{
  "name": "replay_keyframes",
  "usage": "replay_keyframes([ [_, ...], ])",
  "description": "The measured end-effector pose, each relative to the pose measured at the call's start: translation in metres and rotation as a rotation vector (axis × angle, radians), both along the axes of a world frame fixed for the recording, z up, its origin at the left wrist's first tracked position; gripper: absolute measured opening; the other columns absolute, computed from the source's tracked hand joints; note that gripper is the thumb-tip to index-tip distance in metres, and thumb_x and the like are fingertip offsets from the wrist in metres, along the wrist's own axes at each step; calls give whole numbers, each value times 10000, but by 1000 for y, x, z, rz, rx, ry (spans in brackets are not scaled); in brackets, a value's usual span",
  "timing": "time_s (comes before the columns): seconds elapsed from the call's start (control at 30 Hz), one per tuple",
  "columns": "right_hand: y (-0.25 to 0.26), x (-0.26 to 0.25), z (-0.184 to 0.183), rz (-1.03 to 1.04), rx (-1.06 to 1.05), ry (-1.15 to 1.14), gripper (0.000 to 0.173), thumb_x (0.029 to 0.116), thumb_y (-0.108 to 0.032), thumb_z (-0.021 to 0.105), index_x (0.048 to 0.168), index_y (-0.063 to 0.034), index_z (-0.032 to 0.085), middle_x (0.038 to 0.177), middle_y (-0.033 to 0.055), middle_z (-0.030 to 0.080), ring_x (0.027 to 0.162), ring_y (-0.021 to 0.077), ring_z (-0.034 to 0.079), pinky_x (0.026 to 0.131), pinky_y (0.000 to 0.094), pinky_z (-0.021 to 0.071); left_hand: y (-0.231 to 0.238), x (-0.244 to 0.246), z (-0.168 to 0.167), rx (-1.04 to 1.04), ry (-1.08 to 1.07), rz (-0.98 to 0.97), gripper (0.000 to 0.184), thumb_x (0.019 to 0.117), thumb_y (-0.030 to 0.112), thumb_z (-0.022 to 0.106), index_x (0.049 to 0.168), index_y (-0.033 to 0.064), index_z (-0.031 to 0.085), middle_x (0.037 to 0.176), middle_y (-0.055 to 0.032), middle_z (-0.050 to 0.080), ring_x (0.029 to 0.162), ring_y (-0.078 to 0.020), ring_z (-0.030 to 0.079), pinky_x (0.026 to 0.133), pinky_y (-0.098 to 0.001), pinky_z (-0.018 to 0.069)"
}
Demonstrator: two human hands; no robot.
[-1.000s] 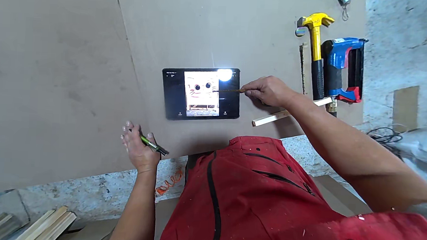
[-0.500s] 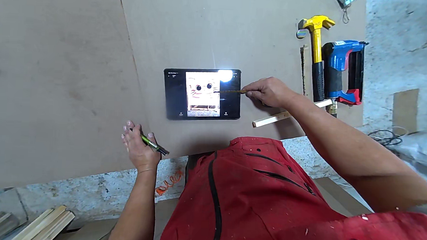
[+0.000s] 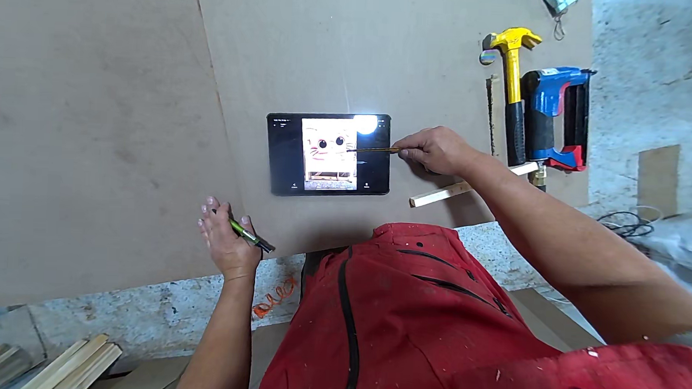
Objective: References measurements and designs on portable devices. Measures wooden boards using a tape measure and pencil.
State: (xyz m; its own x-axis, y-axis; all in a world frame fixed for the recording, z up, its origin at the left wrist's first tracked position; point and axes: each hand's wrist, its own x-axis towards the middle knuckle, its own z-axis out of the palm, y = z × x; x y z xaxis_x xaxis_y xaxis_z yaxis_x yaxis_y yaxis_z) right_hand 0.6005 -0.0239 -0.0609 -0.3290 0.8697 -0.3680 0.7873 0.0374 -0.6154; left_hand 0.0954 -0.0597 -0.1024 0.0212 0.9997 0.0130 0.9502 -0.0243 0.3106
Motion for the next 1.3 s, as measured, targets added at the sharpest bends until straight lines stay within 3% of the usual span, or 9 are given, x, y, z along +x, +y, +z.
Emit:
replay_keyframes([
  [0.17,1,0,1,3,1,0,298,1087,-315,493,1266,-288,730,1114,-9,763,1021,173,717,923,497,552,1,1,1,-10,-4,0,598,1067,460,359,1517,76,449,1674,-130,315,1576,-283,232,1292,-488,142],
  [0.5,0,0,0,-1,8,13,288,1084,-310,501,1252,-286,733,1050,-5,763,953,171,719,892,497,563,0,1,1,0,-3,-3,599,1070,473,360,1514,82,452,1676,-127,313,1578,-284,226,1290,-500,144],
  [1.07,0,0,-1,-2,13,17,288,1082,-310,507,1255,-280,735,1090,-10,765,990,172,721,907,501,559,0,0,0,9,-2,-6,586,1071,452,369,1513,78,456,1673,-124,321,1577,-272,232,1292,-480,146],
  [1.3,0,-1,3,-57,-33,44,281,1083,-300,513,1256,-282,734,992,2,763,862,169,719,832,494,577,1,2,5,-14,-48,26,589,1065,470,391,1517,97,457,1668,-117,332,1572,-274,244,1291,-501,147],
])
